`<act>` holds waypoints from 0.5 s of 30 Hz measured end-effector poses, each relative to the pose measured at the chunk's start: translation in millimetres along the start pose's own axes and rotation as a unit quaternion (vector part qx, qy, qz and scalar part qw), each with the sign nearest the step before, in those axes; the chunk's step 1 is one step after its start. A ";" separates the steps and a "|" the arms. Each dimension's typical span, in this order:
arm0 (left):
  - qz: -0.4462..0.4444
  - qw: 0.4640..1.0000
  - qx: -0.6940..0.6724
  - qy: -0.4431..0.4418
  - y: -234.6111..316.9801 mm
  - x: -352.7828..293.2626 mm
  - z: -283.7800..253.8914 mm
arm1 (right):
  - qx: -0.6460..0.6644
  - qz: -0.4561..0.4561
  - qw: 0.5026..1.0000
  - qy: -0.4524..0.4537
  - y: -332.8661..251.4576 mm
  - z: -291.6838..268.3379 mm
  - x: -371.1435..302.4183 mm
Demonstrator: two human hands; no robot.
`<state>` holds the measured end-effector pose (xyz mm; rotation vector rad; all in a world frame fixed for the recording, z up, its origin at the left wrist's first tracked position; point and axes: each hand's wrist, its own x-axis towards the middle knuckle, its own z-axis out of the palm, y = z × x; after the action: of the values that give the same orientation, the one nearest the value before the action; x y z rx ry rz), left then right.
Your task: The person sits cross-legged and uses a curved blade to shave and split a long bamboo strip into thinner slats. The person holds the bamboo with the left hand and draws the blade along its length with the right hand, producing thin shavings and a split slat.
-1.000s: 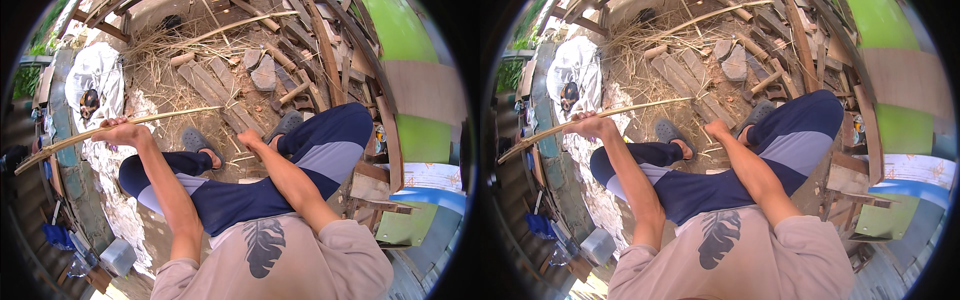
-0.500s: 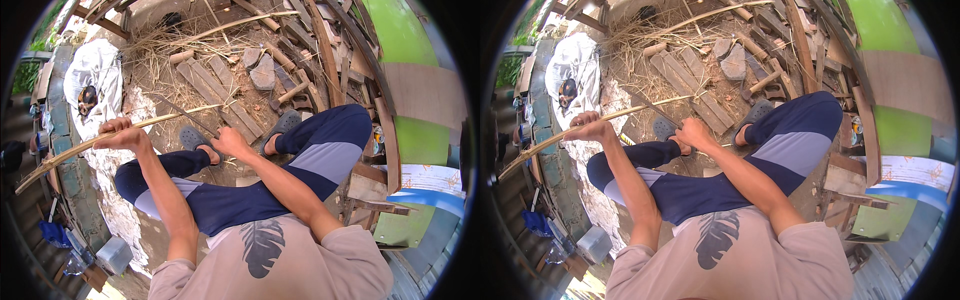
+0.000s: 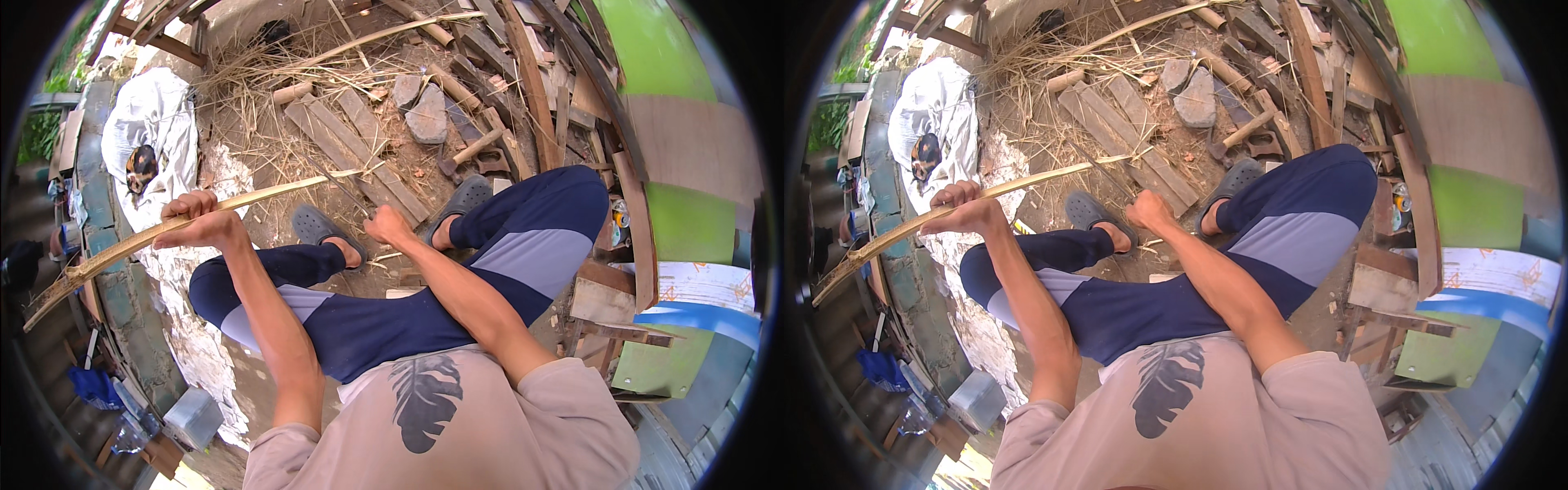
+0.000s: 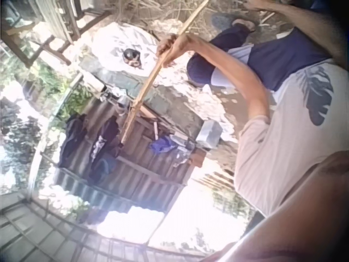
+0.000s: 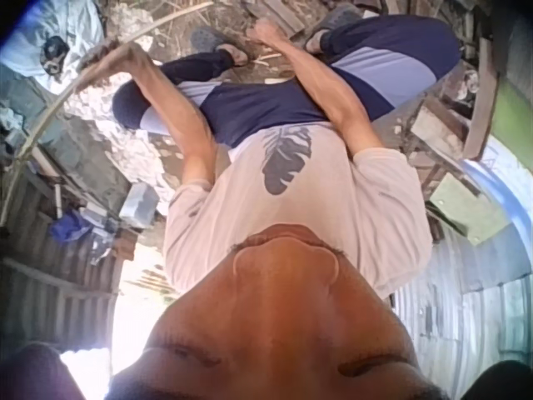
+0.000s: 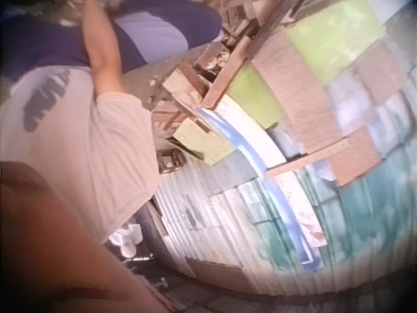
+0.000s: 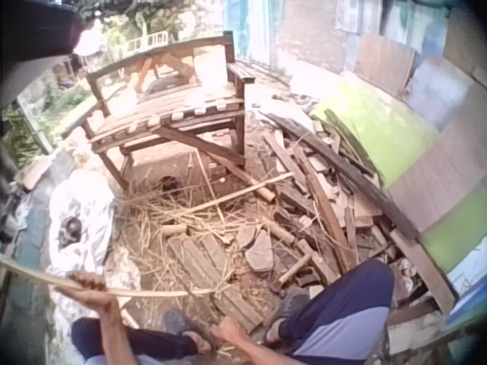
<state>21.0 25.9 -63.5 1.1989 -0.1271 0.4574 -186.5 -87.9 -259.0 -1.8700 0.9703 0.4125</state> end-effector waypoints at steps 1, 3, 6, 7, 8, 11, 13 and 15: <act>-0.001 1.000 -0.002 -0.001 -2.3 2.1 -1.1 | -0.010 -0.014 1.000 -0.001 0.5 1.4 1.5; -0.003 1.000 0.005 0.013 -1.4 4.1 -7.1 | -0.019 -0.042 0.999 -0.016 -16.5 -7.7 -15.0; 0.005 1.000 0.011 0.006 0.4 1.7 -3.7 | -0.007 -0.024 0.999 -0.027 -26.3 -8.4 -22.8; 0.012 1.000 0.009 -0.007 2.5 0.0 2.9 | -0.006 0.016 1.000 -0.023 -1.7 6.9 -1.0; 0.006 1.000 0.001 -0.007 2.8 -1.0 7.7 | -0.004 0.054 0.998 -0.018 19.4 18.1 20.2; -0.003 1.000 -0.011 -0.014 -0.8 -0.7 12.9 | -0.061 0.060 0.996 -0.039 76.8 16.0 53.9; 0.011 1.000 0.011 0.004 -2.4 3.4 2.6 | -0.055 0.063 0.996 -0.042 34.6 -3.9 24.9; 0.023 1.000 0.008 -0.014 0.0 0.9 8.7 | -0.022 0.021 0.999 -0.018 5.6 -4.7 8.9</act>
<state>23.1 18.2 -60.0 1.2194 -0.1745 0.4824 -185.8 -97.3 -265.7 -1.8777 0.9853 0.4962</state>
